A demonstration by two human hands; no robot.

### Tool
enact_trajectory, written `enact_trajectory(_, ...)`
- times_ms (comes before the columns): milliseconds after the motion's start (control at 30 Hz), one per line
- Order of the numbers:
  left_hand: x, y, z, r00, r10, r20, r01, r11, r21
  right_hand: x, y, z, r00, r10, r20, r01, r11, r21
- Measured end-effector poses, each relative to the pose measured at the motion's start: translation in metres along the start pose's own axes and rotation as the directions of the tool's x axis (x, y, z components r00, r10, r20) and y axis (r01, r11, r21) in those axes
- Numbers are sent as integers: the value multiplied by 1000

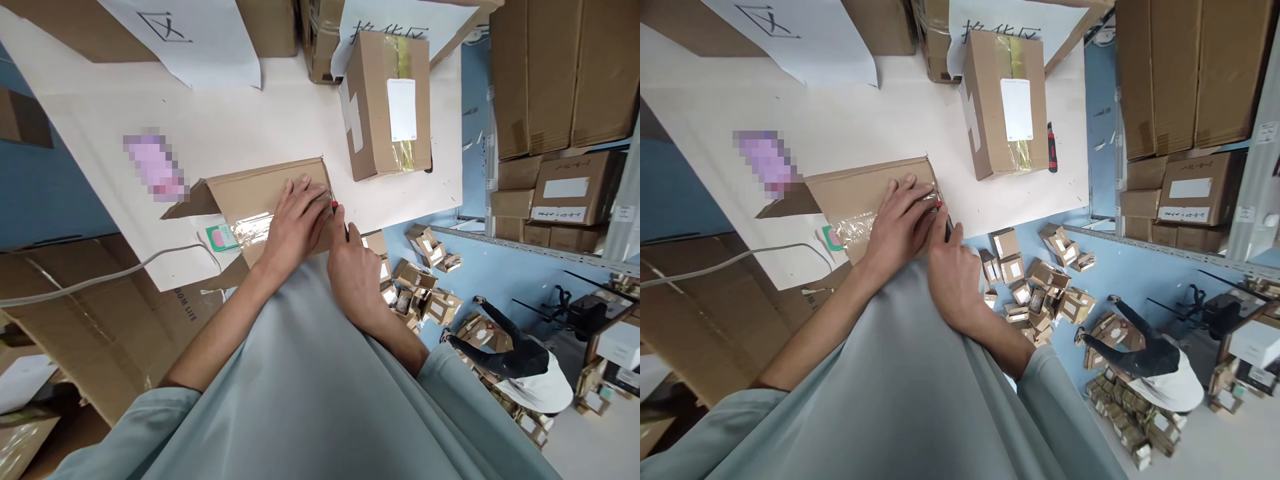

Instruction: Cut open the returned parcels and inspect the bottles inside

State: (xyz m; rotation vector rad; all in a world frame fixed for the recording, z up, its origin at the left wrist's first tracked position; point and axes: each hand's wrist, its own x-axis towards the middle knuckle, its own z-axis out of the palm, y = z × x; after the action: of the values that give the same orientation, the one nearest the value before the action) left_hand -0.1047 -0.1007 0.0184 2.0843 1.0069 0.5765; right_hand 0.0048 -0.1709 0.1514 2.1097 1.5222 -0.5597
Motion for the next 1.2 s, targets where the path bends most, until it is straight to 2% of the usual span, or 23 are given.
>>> enact_trajectory(200,0,-1,9,1000,9,-17,-9,1000,-30,2,-11,-11,999,33,25,-32,999,-43)
enact_trajectory(533,-9,2,16,999,46,24,-43,995,-90,-28,-14,9,989,132,72,-119,980,-158)
enact_trajectory(867,-13,3,19,998,58,35,-54,993,-106,-52,-14,21,973,192,127,-173,973,-151)
enact_trajectory(1033,-9,1,20,997,81,-3,-81,994,-79,-51,-8,24,976,186,111,-172,977,-126)
enact_trajectory(1200,-7,-1,15,998,59,-10,-59,996,-69,-60,11,17,988,147,51,-144,988,-59)
